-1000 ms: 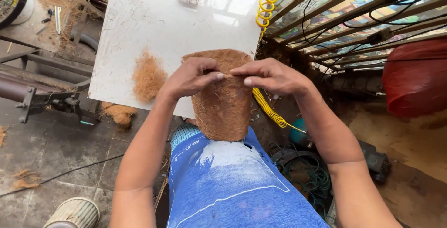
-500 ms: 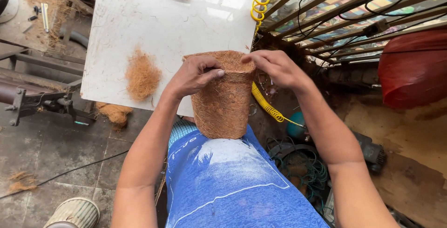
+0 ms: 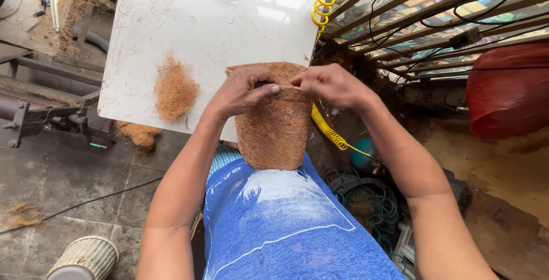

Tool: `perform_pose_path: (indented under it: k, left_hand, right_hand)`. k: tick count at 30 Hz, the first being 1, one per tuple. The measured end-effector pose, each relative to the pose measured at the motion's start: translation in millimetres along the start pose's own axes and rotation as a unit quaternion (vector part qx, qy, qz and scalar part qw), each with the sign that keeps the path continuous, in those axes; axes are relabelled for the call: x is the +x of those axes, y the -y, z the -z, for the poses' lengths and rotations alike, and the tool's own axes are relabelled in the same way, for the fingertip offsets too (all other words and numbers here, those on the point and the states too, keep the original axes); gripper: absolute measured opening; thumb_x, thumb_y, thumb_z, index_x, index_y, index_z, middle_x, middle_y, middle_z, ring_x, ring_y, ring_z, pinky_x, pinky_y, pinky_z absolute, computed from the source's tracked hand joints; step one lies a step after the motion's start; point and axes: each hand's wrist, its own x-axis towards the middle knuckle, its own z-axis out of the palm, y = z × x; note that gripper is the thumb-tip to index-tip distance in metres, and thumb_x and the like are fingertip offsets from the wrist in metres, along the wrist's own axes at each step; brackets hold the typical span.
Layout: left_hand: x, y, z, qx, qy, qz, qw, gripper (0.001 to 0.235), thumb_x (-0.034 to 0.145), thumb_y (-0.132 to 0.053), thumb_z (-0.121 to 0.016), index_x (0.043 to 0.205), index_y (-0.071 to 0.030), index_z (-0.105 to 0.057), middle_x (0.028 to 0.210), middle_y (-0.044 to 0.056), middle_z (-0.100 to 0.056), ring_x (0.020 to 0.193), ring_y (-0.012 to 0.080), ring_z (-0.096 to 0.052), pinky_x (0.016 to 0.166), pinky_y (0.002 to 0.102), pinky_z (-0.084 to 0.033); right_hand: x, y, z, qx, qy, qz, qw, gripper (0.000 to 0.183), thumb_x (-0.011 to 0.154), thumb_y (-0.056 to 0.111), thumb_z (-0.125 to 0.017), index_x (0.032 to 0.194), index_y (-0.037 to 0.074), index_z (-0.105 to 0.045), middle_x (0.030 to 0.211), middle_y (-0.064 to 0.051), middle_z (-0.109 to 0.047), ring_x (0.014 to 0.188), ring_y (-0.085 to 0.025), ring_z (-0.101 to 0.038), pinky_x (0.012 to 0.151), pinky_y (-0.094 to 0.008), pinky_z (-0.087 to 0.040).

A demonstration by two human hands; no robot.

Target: The person shapes a cylindrical coco fiber pot by hand, repeatedly folding and pressing the rim. They use a hair dryer to apply heat to the rim, then continue folding and pressing the edges to form a smooth, rounded shape.

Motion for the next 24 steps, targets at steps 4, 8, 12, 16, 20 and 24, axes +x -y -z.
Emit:
perform_pose_path:
  k: [4, 8, 12, 16, 20, 24]
  left_hand:
    - [4, -6, -3, -0.002, 0.012, 0.007, 1.000, 0.008, 0.095, -0.013, -0.068, 0.092, -0.009, -0.074, 0.080, 0.010, -0.068, 0.078, 0.0239, -0.064, 0.073, 0.036, -0.049]
    - [5, -9, 0, 0.011, 0.017, 0.016, 1.000, 0.007, 0.094, -0.012, -0.068, 0.096, -0.009, -0.074, 0.083, 0.011, -0.070, 0.081, 0.0254, -0.065, 0.075, 0.037, -0.050]
    - [1, -12, 6, 0.023, 0.029, 0.020, 0.999, 0.025, 0.085, -0.010, -0.074, 0.108, -0.001, -0.070, 0.092, 0.019, -0.070, 0.090, 0.0341, -0.068, 0.082, 0.044, -0.052]
    - [-1, -18, 4, 0.024, 0.029, 0.052, 0.998, 0.045, 0.083, 0.000, -0.072, 0.127, 0.001, -0.060, 0.095, 0.023, -0.070, 0.091, 0.0383, -0.068, 0.086, 0.048, -0.052]
    - [8, -19, -2, 0.027, 0.037, 0.046, 0.998, 0.053, 0.083, 0.003, -0.071, 0.133, -0.002, -0.054, 0.094, 0.021, -0.070, 0.090, 0.0363, -0.068, 0.084, 0.046, -0.051]
    - [9, -19, -4, 0.031, 0.042, 0.056, 0.997, 0.055, 0.084, 0.007, -0.069, 0.134, -0.003, -0.049, 0.096, 0.021, -0.071, 0.089, 0.0363, -0.068, 0.083, 0.045, -0.051]
  right_hand:
    - [12, 1, 5, 0.128, 0.064, -0.162, 0.976, 0.050, 0.108, 0.043, -0.044, 0.080, 0.008, -0.066, 0.072, -0.007, -0.059, 0.074, -0.024, -0.060, 0.082, -0.046, -0.047]
    - [15, -1, -17, 0.101, 0.076, -0.194, 0.973, 0.049, 0.107, 0.039, -0.049, 0.066, 0.013, -0.060, 0.055, 0.002, -0.048, 0.056, -0.017, -0.049, 0.065, -0.036, -0.043]
    - [-1, -16, -41, -0.144, -0.058, 0.015, 0.988, 0.024, 0.099, 0.032, -0.058, 0.101, 0.009, -0.065, 0.080, -0.013, -0.066, 0.081, -0.032, -0.069, 0.081, -0.043, -0.052]
    - [3, -6, -19, 0.085, -0.025, -0.092, 0.992, 0.039, 0.106, 0.043, -0.052, 0.100, 0.010, -0.073, 0.073, -0.011, -0.065, 0.068, -0.021, -0.061, 0.083, -0.039, -0.052]
    - [27, -7, -13, 0.149, 0.034, -0.173, 0.973, 0.047, 0.104, 0.044, -0.050, 0.100, 0.003, -0.072, 0.085, -0.015, -0.069, 0.084, -0.024, -0.065, 0.083, -0.044, -0.049]
    - [30, 7, -23, 0.048, 0.034, -0.150, 0.987, 0.039, 0.106, 0.029, -0.046, 0.081, 0.008, -0.067, 0.063, -0.009, -0.061, 0.060, -0.025, -0.059, 0.068, -0.037, -0.047]
